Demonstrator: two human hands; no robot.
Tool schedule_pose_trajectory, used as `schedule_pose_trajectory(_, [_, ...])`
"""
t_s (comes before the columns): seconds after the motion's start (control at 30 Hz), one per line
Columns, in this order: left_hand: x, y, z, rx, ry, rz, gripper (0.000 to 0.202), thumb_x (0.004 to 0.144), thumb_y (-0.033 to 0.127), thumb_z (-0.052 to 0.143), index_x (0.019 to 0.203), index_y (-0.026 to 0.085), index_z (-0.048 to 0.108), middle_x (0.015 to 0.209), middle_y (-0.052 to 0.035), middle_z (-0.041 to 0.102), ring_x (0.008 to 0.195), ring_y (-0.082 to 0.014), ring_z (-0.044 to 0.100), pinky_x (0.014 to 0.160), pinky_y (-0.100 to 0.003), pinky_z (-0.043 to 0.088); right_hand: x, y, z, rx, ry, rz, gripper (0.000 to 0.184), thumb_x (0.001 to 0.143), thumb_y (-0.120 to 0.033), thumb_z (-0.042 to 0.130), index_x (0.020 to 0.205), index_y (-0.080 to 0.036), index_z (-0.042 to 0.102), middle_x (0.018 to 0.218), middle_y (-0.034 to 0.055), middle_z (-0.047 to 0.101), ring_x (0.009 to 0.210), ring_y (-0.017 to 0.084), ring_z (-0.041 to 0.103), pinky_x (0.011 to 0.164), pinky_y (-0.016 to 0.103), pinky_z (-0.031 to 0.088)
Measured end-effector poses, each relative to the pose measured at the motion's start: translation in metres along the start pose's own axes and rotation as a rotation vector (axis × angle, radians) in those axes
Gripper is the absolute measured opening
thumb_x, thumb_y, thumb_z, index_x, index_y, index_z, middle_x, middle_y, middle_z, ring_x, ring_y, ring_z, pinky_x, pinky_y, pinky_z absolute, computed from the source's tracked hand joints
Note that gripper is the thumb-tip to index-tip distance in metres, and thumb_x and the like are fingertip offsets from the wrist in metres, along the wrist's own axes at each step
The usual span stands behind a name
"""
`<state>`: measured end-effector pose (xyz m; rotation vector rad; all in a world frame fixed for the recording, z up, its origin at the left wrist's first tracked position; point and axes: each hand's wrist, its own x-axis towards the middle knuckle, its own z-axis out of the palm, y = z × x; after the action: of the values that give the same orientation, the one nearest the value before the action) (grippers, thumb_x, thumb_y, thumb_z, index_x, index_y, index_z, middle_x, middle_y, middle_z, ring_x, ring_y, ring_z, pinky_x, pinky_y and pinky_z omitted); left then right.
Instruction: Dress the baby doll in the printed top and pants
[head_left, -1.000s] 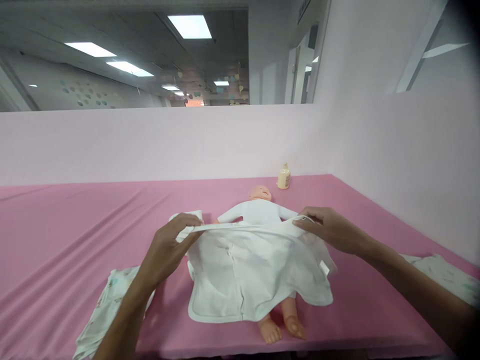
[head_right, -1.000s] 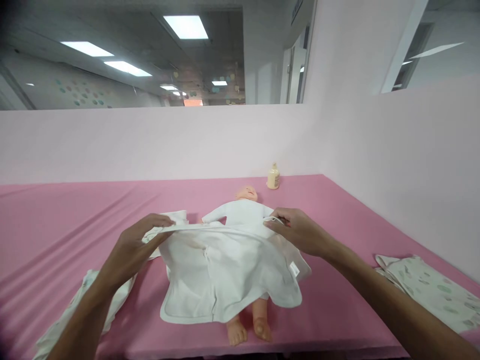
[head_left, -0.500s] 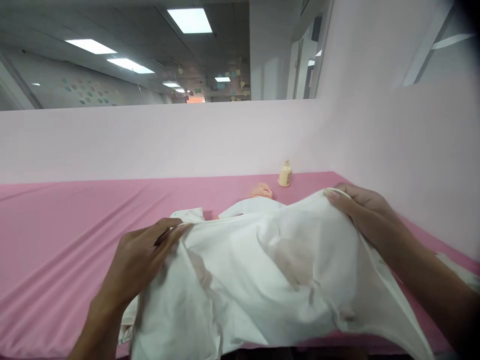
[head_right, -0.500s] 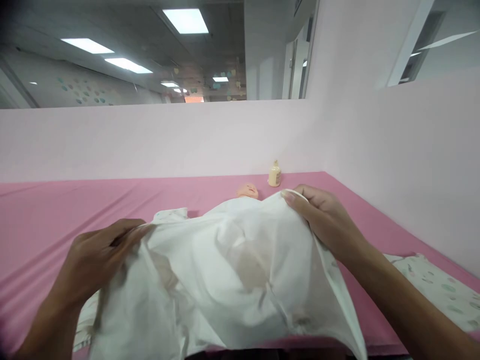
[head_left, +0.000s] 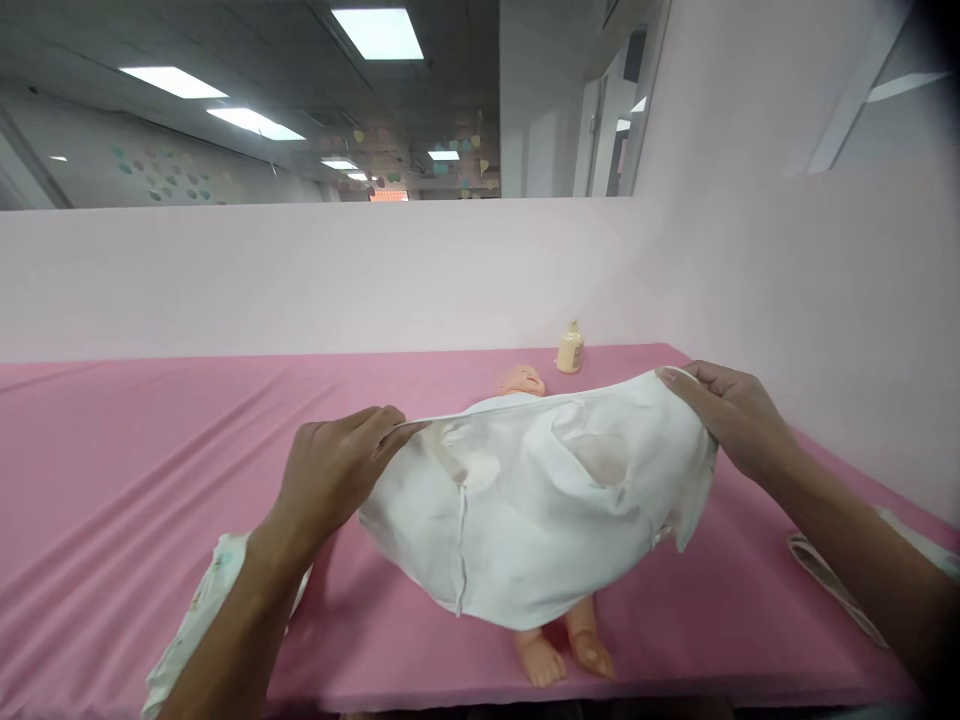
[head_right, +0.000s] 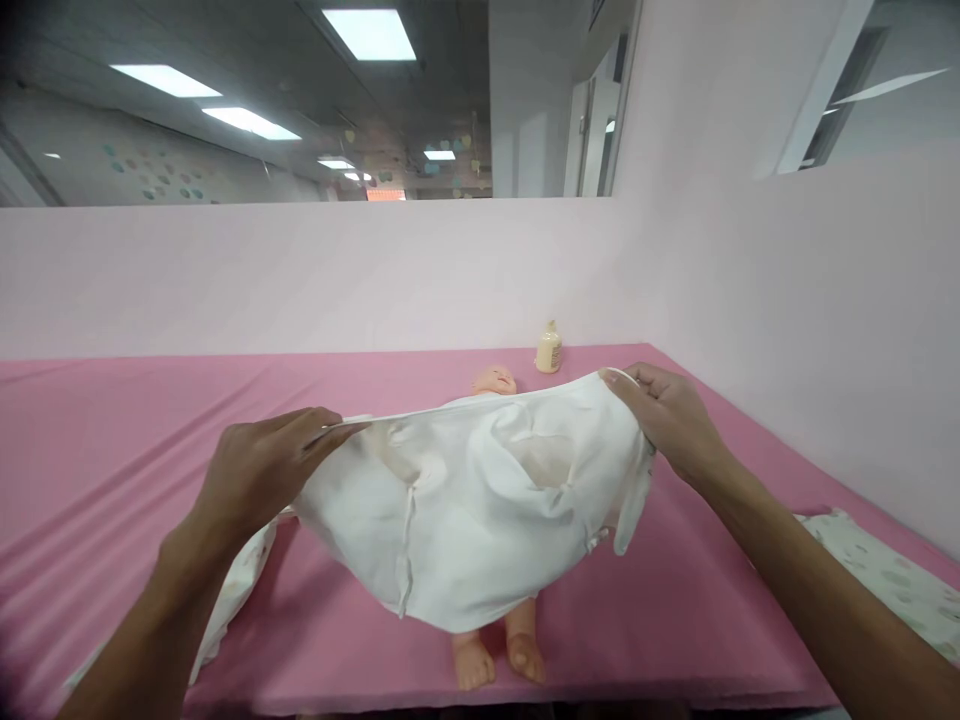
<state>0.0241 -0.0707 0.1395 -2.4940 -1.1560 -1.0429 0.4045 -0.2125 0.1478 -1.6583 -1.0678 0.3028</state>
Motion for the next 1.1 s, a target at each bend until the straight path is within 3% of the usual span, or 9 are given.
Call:
schedule_pose_trajectory(0.1, [0.008, 0.013, 0.005, -0.167, -0.186, -0.131, 0.032, 0.091, 0.051, 0.051, 0.081, 0.023, 0.062, 0.067, 0.0017, 0.063, 0.058, -0.0123, 0.051, 0.055, -0.023, 0.031, 0.006, 0.015, -0.004, -0.013, 0.043, -0.042, 0.043, 0.083, -0.062, 0.061, 0.072, -0.020, 0.058, 0.062, -0.0004, 0.052, 0.055, 0.012, 0.046, 0.046, 0.024, 0.037])
schedule_pose_trajectory(0.23, [0.012, 0.026, 0.008, -0.548, -0.356, -0.292, 0.039, 0.087, 0.057, 0.055, 0.076, 0.019, 0.058, 0.070, 0.0010, 0.058, 0.061, -0.0119, 0.051, 0.053, -0.021, 0.035, 0.013, 0.030, -0.001, -0.053, 0.060, -0.069, 0.042, 0.086, -0.058, 0.059, 0.068, -0.020, 0.055, 0.064, -0.0010, 0.050, 0.058, 0.012, 0.043, 0.050, 0.024, 0.035])
schedule_pose_trajectory(0.47, [0.009, 0.036, 0.021, -0.802, -0.450, -0.526, 0.043, 0.085, 0.061, 0.056, 0.079, 0.018, 0.055, 0.068, 0.0027, 0.049, 0.058, -0.0096, 0.044, 0.050, -0.019, 0.034, 0.020, 0.052, 0.020, -0.076, 0.009, 0.009, 0.042, 0.084, -0.055, 0.059, 0.065, -0.020, 0.049, 0.062, -0.0028, 0.043, 0.057, 0.011, 0.036, 0.049, 0.024, 0.029])
schedule_pose_trajectory(0.63, [-0.007, 0.028, 0.007, -0.853, -0.477, -0.597, 0.043, 0.083, 0.062, 0.057, 0.085, 0.019, 0.058, 0.073, 0.0012, 0.054, 0.060, -0.0104, 0.048, 0.050, -0.019, 0.037, 0.008, 0.049, 0.017, 0.077, -0.087, 0.073, 0.044, 0.084, -0.059, 0.059, 0.068, -0.019, 0.052, 0.066, -0.0017, 0.048, 0.059, 0.011, 0.041, 0.049, 0.022, 0.033])
schedule_pose_trajectory(0.7, [-0.014, 0.020, -0.006, -0.862, -0.426, -0.628, 0.043, 0.082, 0.062, 0.058, 0.085, 0.019, 0.058, 0.067, 0.0022, 0.051, 0.054, -0.0099, 0.044, 0.046, -0.019, 0.034, 0.001, 0.034, 0.013, 0.192, -0.150, 0.080, 0.044, 0.083, -0.061, 0.061, 0.071, -0.019, 0.052, 0.065, -0.0023, 0.046, 0.057, 0.011, 0.040, 0.047, 0.021, 0.034])
schedule_pose_trajectory(0.77, [-0.015, 0.010, -0.019, -0.820, -0.277, -0.631, 0.041, 0.081, 0.060, 0.060, 0.081, 0.019, 0.057, 0.063, 0.0028, 0.048, 0.052, -0.0094, 0.041, 0.044, -0.019, 0.032, -0.001, 0.015, 0.013, 0.304, -0.182, 0.081, 0.044, 0.081, -0.061, 0.064, 0.074, -0.020, 0.052, 0.064, -0.0031, 0.046, 0.055, 0.010, 0.040, 0.045, 0.020, 0.034])
schedule_pose_trajectory(0.87, [-0.001, -0.006, -0.026, -0.666, -0.106, -0.594, 0.039, 0.082, 0.058, 0.061, 0.082, 0.019, 0.060, 0.067, 0.0014, 0.053, 0.055, -0.0104, 0.043, 0.046, -0.020, 0.035, 0.012, -0.009, 0.023, 0.322, -0.143, 0.031, 0.040, 0.080, -0.059, 0.066, 0.078, -0.020, 0.056, 0.068, -0.0014, 0.052, 0.056, 0.010, 0.044, 0.046, 0.020, 0.036])
schedule_pose_trajectory(0.97, [0.024, -0.026, -0.002, -0.526, -0.120, -0.516, 0.042, 0.082, 0.060, 0.058, 0.089, 0.019, 0.064, 0.080, -0.0005, 0.063, 0.068, -0.0143, 0.053, 0.054, -0.022, 0.041, 0.039, -0.012, 0.045, 0.269, -0.101, 0.023, 0.035, 0.081, -0.054, 0.067, 0.077, -0.020, 0.060, 0.071, 0.0007, 0.058, 0.058, 0.011, 0.048, 0.047, 0.021, 0.037])
schedule_pose_trajectory(1.1, [0.049, -0.062, 0.067, -0.331, -0.306, -0.420, 0.046, 0.084, 0.061, 0.049, 0.081, 0.017, 0.062, 0.080, -0.0030, 0.066, 0.074, -0.0180, 0.057, 0.059, -0.024, 0.041, 0.067, 0.008, 0.078, 0.284, -0.144, 0.238, 0.025, 0.079, -0.040, 0.070, 0.073, -0.018, 0.062, 0.073, 0.0030, 0.062, 0.062, 0.013, 0.053, 0.051, 0.023, 0.041])
